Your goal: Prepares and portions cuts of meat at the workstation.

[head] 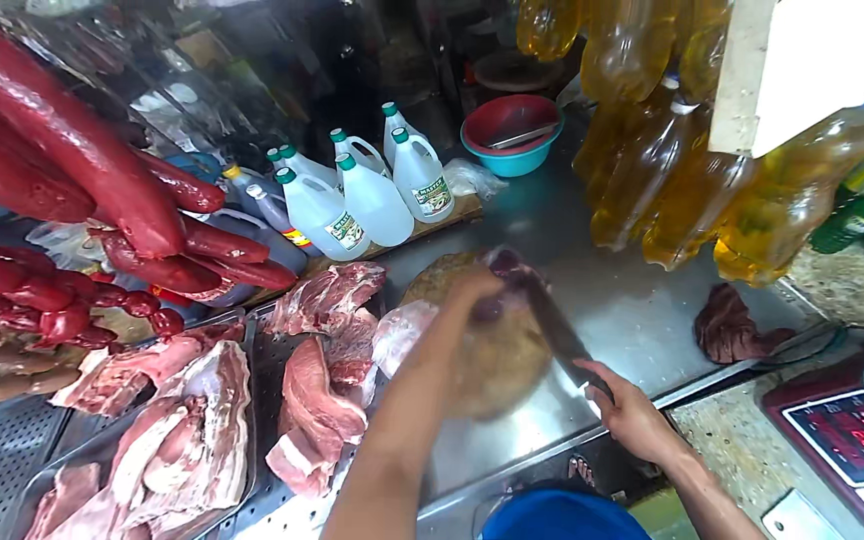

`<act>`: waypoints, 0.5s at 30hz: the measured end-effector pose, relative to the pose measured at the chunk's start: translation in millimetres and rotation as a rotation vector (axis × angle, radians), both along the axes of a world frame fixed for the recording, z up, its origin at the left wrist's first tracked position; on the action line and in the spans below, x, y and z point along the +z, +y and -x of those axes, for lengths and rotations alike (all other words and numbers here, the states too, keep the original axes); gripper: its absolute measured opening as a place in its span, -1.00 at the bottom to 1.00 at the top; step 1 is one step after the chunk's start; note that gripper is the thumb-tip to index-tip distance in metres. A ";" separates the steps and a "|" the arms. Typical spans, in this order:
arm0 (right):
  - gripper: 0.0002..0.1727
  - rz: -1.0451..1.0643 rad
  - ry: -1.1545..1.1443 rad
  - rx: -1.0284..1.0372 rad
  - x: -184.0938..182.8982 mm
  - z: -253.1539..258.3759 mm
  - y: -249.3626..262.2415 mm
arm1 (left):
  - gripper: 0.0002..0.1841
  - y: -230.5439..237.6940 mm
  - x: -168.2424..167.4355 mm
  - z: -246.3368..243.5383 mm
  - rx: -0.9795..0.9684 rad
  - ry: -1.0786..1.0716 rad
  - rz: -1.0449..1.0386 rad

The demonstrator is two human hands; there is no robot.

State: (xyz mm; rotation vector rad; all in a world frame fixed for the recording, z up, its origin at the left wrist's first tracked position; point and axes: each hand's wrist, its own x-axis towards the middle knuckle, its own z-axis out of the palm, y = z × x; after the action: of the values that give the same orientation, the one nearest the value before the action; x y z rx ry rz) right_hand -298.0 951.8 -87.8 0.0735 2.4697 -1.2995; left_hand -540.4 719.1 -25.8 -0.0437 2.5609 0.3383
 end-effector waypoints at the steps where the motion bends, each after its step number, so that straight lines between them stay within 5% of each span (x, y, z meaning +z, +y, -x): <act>1: -0.46 -0.071 0.026 0.011 4.2 5.3 1.2 | -0.42 2.9 4.3 3.3 -0.022 0.006 0.023; 6: -0.44 -0.203 0.053 0.074 12.0 26.4 3.5 | -0.47 16.1 33.5 14.8 -0.078 0.030 0.072; 15: -0.50 -0.037 0.131 -0.110 6.1 12.6 3.1 | -0.69 -1.8 53.9 23.5 0.406 -0.033 -0.726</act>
State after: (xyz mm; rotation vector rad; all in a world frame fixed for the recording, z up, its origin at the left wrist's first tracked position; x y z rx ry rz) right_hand -310.6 954.9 -81.6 0.1394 2.6339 -1.3423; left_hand -563.9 717.3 28.1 -0.2938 2.2331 1.3769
